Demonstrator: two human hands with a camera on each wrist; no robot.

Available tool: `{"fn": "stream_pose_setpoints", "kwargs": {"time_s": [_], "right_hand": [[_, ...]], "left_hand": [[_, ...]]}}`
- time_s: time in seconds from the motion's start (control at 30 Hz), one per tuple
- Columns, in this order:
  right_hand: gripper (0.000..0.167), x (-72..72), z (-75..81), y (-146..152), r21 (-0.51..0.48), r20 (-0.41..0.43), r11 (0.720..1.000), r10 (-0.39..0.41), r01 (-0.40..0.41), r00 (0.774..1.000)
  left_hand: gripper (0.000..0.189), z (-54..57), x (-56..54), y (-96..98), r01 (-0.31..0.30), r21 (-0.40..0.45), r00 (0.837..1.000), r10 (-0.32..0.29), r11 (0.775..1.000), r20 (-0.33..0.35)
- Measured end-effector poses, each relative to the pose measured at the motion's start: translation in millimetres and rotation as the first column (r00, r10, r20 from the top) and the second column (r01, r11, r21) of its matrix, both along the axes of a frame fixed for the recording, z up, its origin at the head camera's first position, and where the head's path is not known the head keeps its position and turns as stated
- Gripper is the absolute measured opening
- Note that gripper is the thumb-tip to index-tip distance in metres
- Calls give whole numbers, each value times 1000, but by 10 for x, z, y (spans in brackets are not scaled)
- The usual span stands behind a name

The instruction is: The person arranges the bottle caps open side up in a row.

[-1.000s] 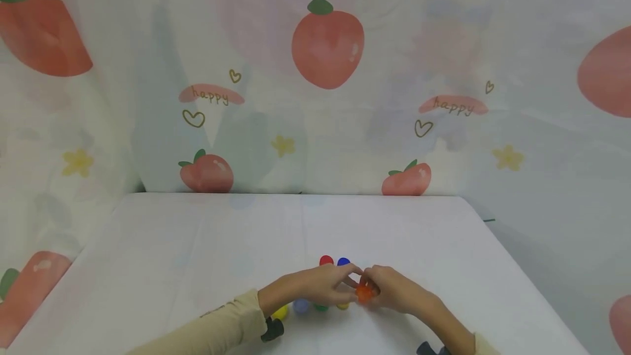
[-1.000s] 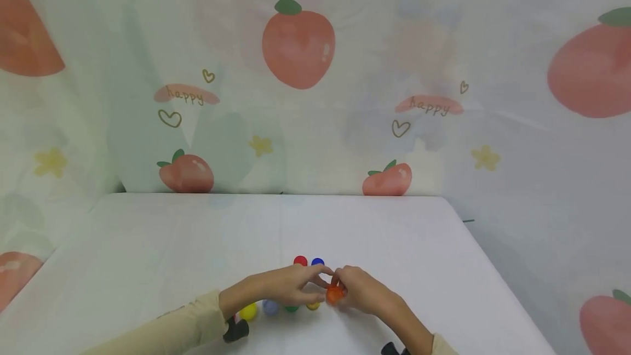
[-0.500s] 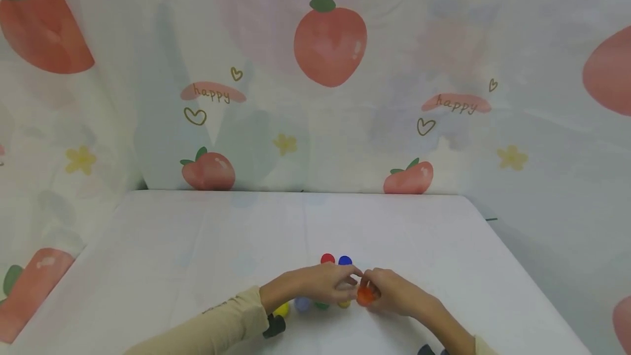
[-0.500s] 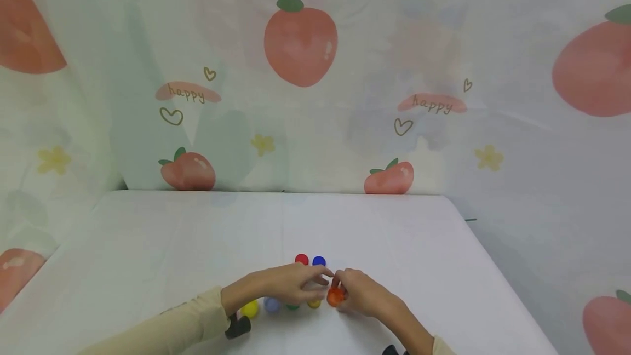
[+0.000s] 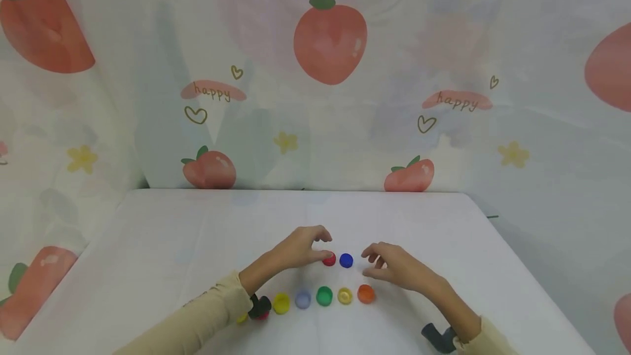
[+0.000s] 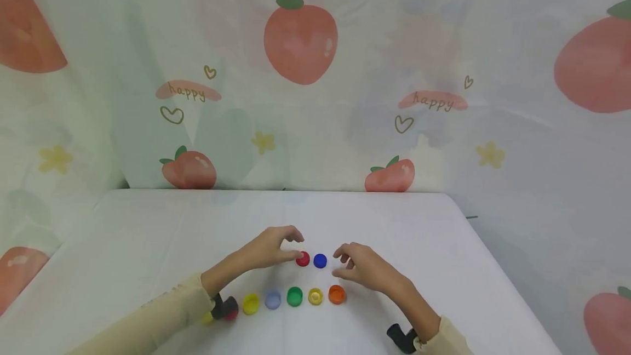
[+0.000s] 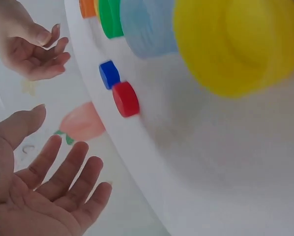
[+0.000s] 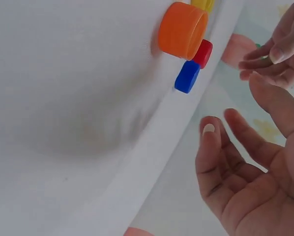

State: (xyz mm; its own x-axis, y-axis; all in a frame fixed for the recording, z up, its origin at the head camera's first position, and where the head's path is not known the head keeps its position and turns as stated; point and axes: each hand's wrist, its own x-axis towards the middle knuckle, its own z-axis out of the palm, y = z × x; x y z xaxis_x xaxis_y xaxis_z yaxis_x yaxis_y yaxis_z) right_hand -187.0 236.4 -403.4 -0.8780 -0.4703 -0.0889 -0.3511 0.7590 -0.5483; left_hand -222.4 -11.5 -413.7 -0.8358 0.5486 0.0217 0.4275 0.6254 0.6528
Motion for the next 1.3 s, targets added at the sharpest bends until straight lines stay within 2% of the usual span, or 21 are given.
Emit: {"fn": "stream_pose_setpoints", "kwargs": {"time_s": [0.07, 0.17, 0.33, 0.57, 0.87, 1.1, 1.3], "right_hand": [[37, -67, -4, -34, -21, -23, 1000, 15, -16, 1000], [36, -153, -16, -114, -37, -29, 998, 42, -43, 999], [34, -292, -43, -301, -21, -34, 999, 46, -47, 998], [32, -463, -139, -499, 7, -30, 998, 65, -65, 997], [30, -523, -267, -615, 74, -6, 990, 121, -120, 993], [27, -531, -280, -638, 89, -52, 984, 159, -154, 986], [26, -535, -298, -643, 89, -98, 981, 181, -172, 979]], "left_hand": [[33, -1, -52, -26, -48, -1, 999, 48, 999, 3], [31, -16, -115, -57, -86, -11, 996, 86, 996, 8], [26, -38, -196, -94, -100, -30, 995, 100, 995, 17], [26, -94, -254, -66, -80, -73, 993, 86, 994, 77], [23, -164, -276, 11, -38, -122, 991, 53, 992, 124], [19, -203, -291, 77, 7, -169, 995, 10, 986, 102], [15, -182, -281, 86, 8, -182, 995, 11, 983, 103]]}}
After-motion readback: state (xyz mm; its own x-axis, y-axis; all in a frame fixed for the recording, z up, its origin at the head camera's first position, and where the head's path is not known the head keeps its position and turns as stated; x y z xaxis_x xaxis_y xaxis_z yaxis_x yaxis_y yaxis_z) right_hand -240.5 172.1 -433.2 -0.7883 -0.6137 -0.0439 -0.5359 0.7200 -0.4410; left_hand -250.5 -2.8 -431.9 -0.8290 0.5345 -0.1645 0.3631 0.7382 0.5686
